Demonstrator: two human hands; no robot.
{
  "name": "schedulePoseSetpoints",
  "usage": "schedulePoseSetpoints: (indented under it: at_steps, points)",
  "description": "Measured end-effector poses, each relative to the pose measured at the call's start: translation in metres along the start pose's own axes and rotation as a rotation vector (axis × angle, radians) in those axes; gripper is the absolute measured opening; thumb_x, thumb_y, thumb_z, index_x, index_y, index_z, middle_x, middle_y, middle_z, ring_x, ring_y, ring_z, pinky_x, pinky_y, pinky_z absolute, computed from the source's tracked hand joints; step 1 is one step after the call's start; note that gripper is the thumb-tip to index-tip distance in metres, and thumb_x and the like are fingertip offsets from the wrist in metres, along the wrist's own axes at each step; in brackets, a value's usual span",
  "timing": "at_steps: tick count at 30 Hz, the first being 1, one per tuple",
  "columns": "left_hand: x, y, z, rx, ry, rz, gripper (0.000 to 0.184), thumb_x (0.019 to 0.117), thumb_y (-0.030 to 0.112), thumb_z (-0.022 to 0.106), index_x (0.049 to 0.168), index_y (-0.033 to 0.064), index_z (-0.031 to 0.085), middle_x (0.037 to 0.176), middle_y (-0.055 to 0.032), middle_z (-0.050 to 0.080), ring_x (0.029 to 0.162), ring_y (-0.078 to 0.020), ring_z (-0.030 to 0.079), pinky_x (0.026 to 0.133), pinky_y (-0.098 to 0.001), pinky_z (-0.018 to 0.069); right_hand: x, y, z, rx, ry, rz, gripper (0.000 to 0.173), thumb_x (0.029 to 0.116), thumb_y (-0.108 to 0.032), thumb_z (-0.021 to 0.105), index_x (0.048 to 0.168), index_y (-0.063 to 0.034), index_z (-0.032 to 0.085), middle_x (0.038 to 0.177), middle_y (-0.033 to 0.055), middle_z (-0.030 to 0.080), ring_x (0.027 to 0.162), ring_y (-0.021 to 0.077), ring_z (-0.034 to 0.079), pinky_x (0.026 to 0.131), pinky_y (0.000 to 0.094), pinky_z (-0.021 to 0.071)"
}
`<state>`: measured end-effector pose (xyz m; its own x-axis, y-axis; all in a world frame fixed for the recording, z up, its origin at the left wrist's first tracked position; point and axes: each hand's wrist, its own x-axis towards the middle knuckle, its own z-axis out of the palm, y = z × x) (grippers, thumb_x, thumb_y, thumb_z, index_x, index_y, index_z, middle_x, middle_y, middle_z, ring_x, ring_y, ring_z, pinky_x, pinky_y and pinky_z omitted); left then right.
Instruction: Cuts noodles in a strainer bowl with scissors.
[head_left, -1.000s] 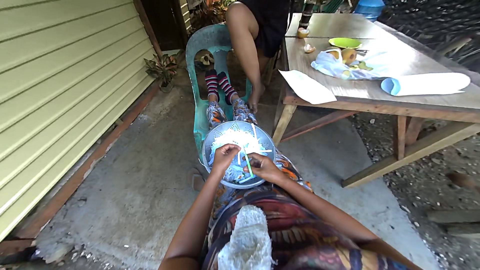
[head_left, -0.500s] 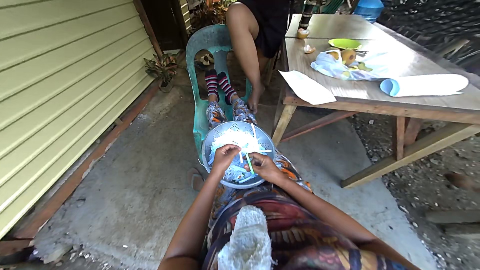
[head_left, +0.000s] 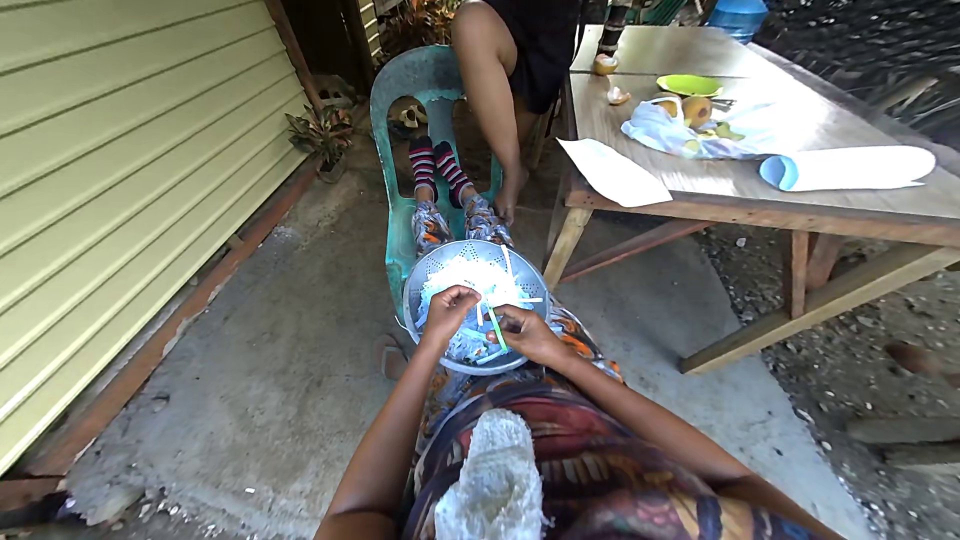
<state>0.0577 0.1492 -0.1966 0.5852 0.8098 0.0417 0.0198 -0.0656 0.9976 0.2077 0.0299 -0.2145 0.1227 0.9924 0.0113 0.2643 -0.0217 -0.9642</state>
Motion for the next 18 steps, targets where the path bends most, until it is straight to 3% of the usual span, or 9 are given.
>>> schedulePoseSetpoints:
  at_steps: [3, 9, 18]
  points:
    - [0.0005, 0.0002, -0.0001, -0.018, 0.015, -0.002, 0.007, 0.0965, 0.000, 0.062, 0.091, -0.0012, 0.066, 0.078, 0.0019, 0.061, 0.072, -0.0028, 0.057, 0.074, -0.0215, 0.0501, 0.0000, -0.0005, -0.0002, 0.013, 0.011, -0.015, 0.034, 0.0947, -0.013, 0.070, 0.123, 0.0035, 0.062, 0.078, -0.0026, 0.064, 0.064, -0.0010, 0.055, 0.064, 0.0167, 0.0476]
    - [0.0015, -0.0017, -0.0003, -0.048, 0.017, 0.016, 0.007, 0.0964, 0.000, 0.060, 0.091, -0.0006, 0.065, 0.078, 0.0022, 0.060, 0.072, -0.0032, 0.057, 0.075, -0.0224, 0.0511, 0.0007, 0.0010, -0.0026, -0.062, -0.069, 0.020, 0.045, 0.0927, -0.024, 0.073, 0.127, 0.0019, 0.061, 0.083, -0.0005, 0.063, 0.068, 0.0018, 0.055, 0.068, 0.0206, 0.0490]
    - [0.0007, 0.0005, 0.0001, -0.038, -0.006, 0.012, 0.008, 0.0964, -0.001, 0.060, 0.090, -0.0006, 0.065, 0.078, 0.0028, 0.060, 0.073, -0.0026, 0.057, 0.075, -0.0219, 0.0511, 0.0011, 0.0012, -0.0027, -0.053, -0.062, 0.029, 0.044, 0.0920, -0.023, 0.074, 0.126, 0.0014, 0.062, 0.083, -0.0008, 0.064, 0.068, 0.0014, 0.056, 0.069, 0.0200, 0.0496]
